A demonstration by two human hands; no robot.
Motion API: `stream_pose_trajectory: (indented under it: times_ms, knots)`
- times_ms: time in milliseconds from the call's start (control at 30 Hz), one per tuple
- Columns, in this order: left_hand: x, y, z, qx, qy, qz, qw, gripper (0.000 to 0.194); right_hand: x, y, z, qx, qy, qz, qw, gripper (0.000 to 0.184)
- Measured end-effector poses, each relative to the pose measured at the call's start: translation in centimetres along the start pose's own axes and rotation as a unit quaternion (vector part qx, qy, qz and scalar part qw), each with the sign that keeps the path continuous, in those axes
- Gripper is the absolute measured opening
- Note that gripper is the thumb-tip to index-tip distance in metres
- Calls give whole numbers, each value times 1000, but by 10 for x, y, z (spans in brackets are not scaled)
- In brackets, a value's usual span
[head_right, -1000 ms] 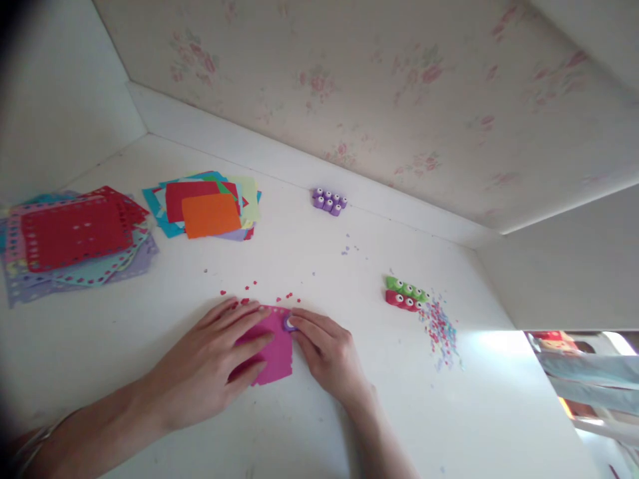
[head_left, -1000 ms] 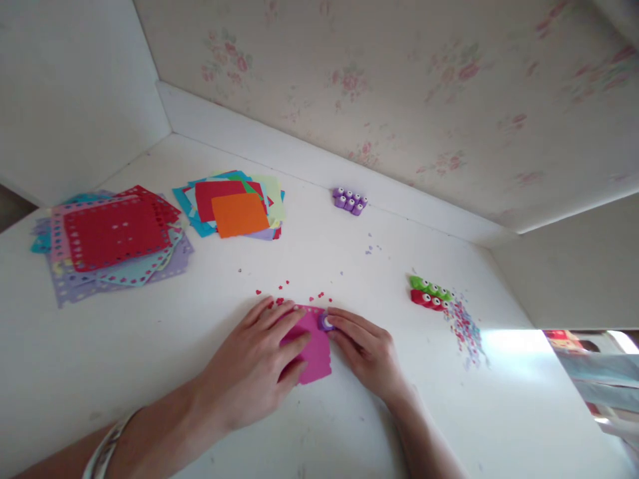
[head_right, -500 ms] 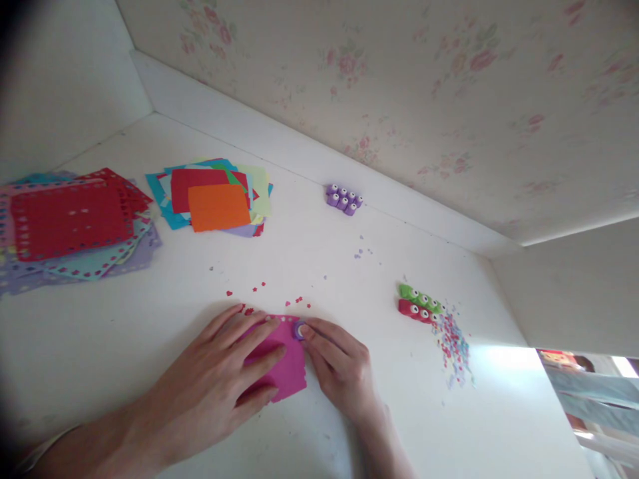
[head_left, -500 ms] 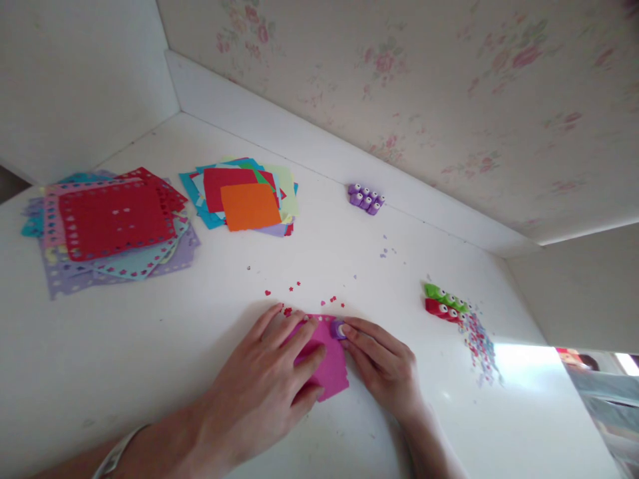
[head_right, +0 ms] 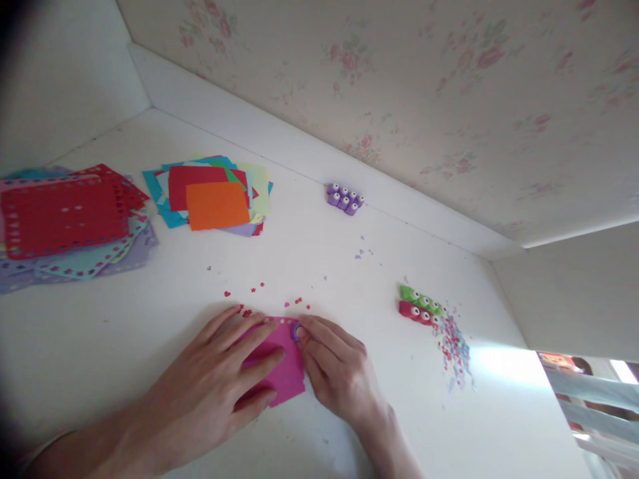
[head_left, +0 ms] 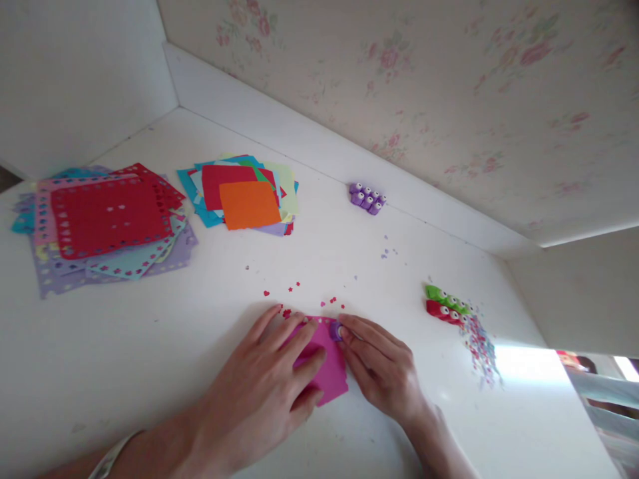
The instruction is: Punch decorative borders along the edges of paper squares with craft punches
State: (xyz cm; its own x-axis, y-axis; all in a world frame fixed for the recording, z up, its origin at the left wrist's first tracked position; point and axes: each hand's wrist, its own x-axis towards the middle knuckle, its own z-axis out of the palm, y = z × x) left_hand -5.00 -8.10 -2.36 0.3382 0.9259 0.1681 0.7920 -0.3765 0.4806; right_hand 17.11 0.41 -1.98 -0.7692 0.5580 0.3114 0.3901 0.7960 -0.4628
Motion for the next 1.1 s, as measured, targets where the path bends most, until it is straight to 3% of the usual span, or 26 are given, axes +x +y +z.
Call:
stream_pose_trajectory:
  times_ms: [200,367,467,633,800,967,1100]
  knots:
    - [0,1,-1,-5,-12,-2,1000,31,21,-1,-18,-21,-95,-40,994,32]
    - [0,2,-2,13,-11,3,1000,32,29,-7,-24,-16,-130,-29,991,27]
    - [1,3,-5,19,-6,3,1000,31,22,-6,-18,0,-100,-23,995,27]
    - [2,3,-6,21,-12,-1,1000,31,-4,3,-4,14,6,12,1000,29]
    - [0,1,-1,35,-9,2,999,33,-26,15,-22,-22,97,114,988,35]
    - [-3,-1,1,56,-19,19,998,35,-46,24,-49,-80,95,140,982,31]
    - [-3,-2,1,62,-15,24,998,34,-57,26,-57,-111,93,152,978,25]
